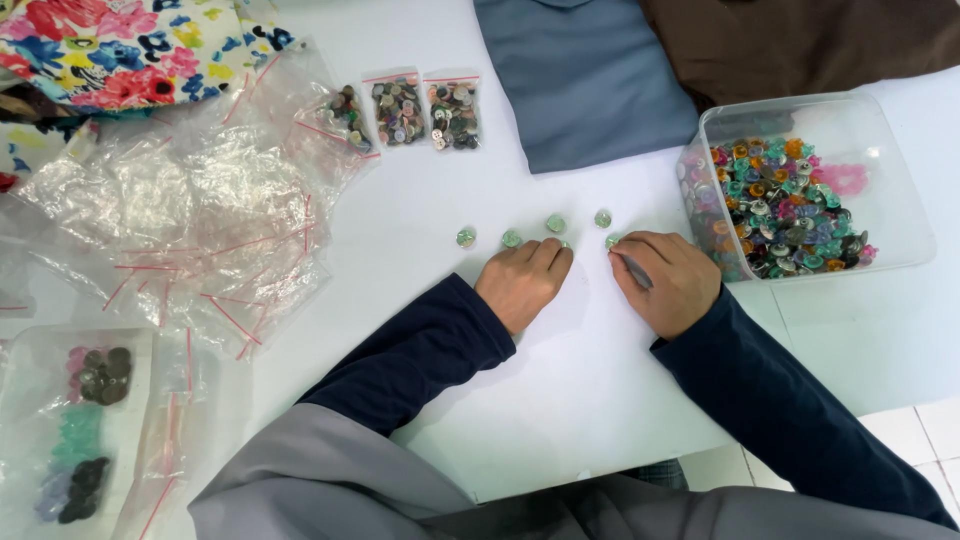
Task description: The person sorts colorful buttons from a clear plastic container onto a white table. They pick out specific green buttons, place them in a line, and then transfer them into a small plastic bag. The person seals the bag and places it on the table.
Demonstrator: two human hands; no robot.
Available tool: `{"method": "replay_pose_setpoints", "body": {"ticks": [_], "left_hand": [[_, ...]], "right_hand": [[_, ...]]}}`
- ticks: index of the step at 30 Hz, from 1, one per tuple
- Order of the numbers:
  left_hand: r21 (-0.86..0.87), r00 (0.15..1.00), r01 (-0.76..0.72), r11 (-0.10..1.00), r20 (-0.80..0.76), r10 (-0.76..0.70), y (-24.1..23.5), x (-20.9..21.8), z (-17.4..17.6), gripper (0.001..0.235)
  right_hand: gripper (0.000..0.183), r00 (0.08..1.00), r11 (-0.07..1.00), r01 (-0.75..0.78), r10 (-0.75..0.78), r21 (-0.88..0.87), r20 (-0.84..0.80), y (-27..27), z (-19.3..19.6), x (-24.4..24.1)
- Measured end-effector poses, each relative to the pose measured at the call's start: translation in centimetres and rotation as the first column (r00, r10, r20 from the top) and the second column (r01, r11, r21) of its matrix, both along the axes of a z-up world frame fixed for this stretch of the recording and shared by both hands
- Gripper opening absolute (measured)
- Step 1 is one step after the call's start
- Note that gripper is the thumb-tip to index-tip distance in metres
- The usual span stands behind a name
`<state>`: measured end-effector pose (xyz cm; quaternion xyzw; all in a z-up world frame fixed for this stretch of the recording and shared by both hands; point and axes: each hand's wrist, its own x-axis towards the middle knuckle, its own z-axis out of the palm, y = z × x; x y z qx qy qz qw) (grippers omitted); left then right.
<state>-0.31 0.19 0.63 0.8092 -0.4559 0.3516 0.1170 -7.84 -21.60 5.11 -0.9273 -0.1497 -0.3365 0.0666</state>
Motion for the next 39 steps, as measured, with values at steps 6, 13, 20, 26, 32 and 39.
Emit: {"method": "replay_pose_setpoints", "body": {"ticks": [6, 13, 20, 26, 32, 39], "left_hand": [[0.002, 1.000, 0.004, 1.000, 0.001, -0.004, -0.1, 0.1, -0.6, 0.009], [-0.037, 1.000, 0.012, 0.999, 0.006, -0.011, -0.1, -0.3, 0.7, 0.004], [-0.179, 0.997, 0.070, 0.981, 0.033, -0.066, -1.7, -2.7, 7.7, 0.010], [-0.304, 0.984, 0.021, 0.952, -0.164, -0.074, -7.1, -4.5, 13.5, 0.013], [-0.169, 0.955, -0.091, 0.981, -0.294, 0.038, -16.4, -3.2, 13.0, 0.026], [0.319, 0.783, 0.077, 0.945, -0.606, 0.141, -25.6, 2.5, 7.2, 0.023]], "right_hand": [[0.009, 1.000, 1.000, -0.002, 0.002, -0.014, 0.002, 0.3, 0.2, -0.1], [0.010, 0.998, 0.999, -0.045, 0.045, -0.001, 0.034, 0.7, 1.1, 0.1], [0.012, 0.969, 0.990, -0.108, 0.084, 0.090, 0.232, 1.8, 3.6, -0.5], [0.009, 0.941, 0.970, -0.027, -0.058, 0.242, 0.334, -0.2, 10.9, -3.0], [0.025, 0.955, 0.942, 0.216, -0.148, 0.258, -0.259, -11.6, 11.6, -3.5], [0.040, 0.784, 0.980, 0.104, 0.022, 0.167, -0.621, -16.4, 7.8, -0.1]]}}
